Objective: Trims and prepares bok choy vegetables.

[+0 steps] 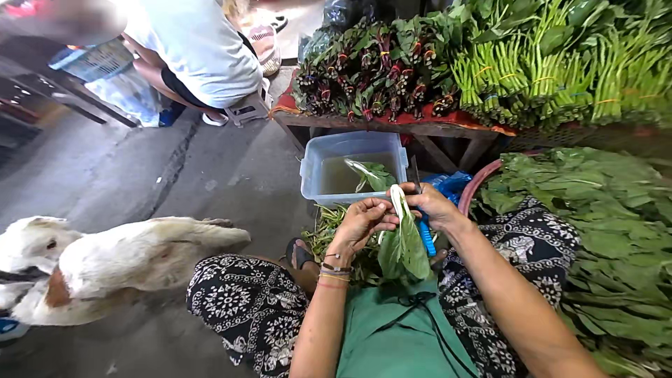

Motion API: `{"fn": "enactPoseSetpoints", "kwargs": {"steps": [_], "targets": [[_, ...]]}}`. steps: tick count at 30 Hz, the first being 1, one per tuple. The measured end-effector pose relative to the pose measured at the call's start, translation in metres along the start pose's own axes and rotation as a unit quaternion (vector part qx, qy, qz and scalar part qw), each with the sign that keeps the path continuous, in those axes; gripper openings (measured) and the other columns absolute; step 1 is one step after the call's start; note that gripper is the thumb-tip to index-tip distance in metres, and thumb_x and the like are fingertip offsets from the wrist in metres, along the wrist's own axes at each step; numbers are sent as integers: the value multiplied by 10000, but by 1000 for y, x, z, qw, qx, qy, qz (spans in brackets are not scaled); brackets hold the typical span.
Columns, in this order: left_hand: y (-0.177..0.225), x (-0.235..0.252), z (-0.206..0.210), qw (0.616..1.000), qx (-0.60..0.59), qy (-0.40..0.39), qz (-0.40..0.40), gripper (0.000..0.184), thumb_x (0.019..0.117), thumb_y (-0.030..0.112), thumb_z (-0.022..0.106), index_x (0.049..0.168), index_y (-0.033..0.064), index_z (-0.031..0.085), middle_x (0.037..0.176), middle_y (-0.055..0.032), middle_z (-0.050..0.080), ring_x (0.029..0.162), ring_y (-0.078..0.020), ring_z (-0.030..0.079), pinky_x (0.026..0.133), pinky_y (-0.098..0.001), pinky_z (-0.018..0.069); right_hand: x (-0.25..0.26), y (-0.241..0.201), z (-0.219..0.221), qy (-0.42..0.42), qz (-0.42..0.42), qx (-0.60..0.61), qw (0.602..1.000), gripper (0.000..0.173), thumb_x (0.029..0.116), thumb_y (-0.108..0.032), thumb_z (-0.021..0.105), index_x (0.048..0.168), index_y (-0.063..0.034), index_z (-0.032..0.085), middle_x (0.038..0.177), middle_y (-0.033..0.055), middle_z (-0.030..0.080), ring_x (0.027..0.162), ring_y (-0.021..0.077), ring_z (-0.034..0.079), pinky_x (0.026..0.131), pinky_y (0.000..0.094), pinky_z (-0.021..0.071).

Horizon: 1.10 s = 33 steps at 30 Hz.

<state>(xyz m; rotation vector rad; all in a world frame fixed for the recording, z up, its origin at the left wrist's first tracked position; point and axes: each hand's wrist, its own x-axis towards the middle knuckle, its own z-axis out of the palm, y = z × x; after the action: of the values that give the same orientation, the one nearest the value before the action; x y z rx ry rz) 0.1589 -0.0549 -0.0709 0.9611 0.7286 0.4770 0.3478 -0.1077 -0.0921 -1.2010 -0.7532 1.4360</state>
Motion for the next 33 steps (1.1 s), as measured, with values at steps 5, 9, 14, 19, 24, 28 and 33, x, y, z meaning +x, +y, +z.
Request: {"fn": "enactPoseSetpoints", "kwargs": {"steps": [5, 9, 14, 19, 24, 28, 33], "targets": [[-10, 4, 5, 995, 72, 55, 34, 96, 980, 10, 630, 1056, -23, 582, 845, -55, 673, 684, -113, 673, 680, -266, 600, -1, 3, 8, 32, -40, -65, 997, 165, 948, 74, 594, 1044, -4, 704, 807, 21, 666, 511, 3, 441, 459, 151, 364], [-16, 9, 8, 991, 98, 84, 44, 219, 928, 4, 707, 1080, -38, 555, 891, -68, 643, 758, -114, 663, 750, -283, 598, 0, 7, 12, 54, -57, -100, 992, 116, 946, 23, 624, 1037, -9, 690, 785, 7, 632, 521, 12, 437, 471, 168, 366], [-21, 11, -4, 999, -35, 10, 0, 219, 983, -3, 584, 1199, 9, 548, 949, -77, 710, 825, -157, 708, 771, -326, 610, -2, 8, 13, 61, -102, -114, 986, 193, 863, 10, 703, 1025, -53, 619, 848, 15, 617, 630, 54, 539, 536, 202, 443], [-28, 19, -22, 979, -205, 18, 12, 141, 997, 28, 504, 1123, 55, 561, 960, -103, 714, 816, -181, 716, 744, -334, 618, -4, 4, 6, 53, -157, -106, 981, 91, 875, -2, 659, 923, -75, 635, 757, -19, 597, 489, 17, 443, 460, 174, 399], [-26, 24, -40, 961, -229, 139, 74, 175, 1024, -30, 466, 1168, 60, 512, 992, -104, 694, 821, -194, 702, 754, -355, 611, -8, 0, -6, 19, -237, -335, 912, 229, 851, -232, 772, 978, -54, 703, 919, 26, 673, 807, 80, 617, 734, 274, 528], [-23, 16, -38, 973, -135, 143, 121, 331, 915, -153, 572, 1191, 15, 498, 909, -96, 705, 748, -165, 703, 708, -316, 613, -7, 3, 0, 28, -221, -406, 886, 195, 898, -207, 735, 1006, -46, 742, 938, 67, 670, 834, 135, 620, 774, 342, 524], [-31, 13, -26, 988, 8, 58, 141, 363, 779, -120, 699, 1095, -7, 562, 875, -66, 735, 706, -108, 691, 651, -257, 582, -5, 7, 5, 55, -215, -324, 920, 177, 971, -147, 655, 1081, -47, 749, 1007, 56, 727, 898, 87, 667, 844, 295, 552]]}}
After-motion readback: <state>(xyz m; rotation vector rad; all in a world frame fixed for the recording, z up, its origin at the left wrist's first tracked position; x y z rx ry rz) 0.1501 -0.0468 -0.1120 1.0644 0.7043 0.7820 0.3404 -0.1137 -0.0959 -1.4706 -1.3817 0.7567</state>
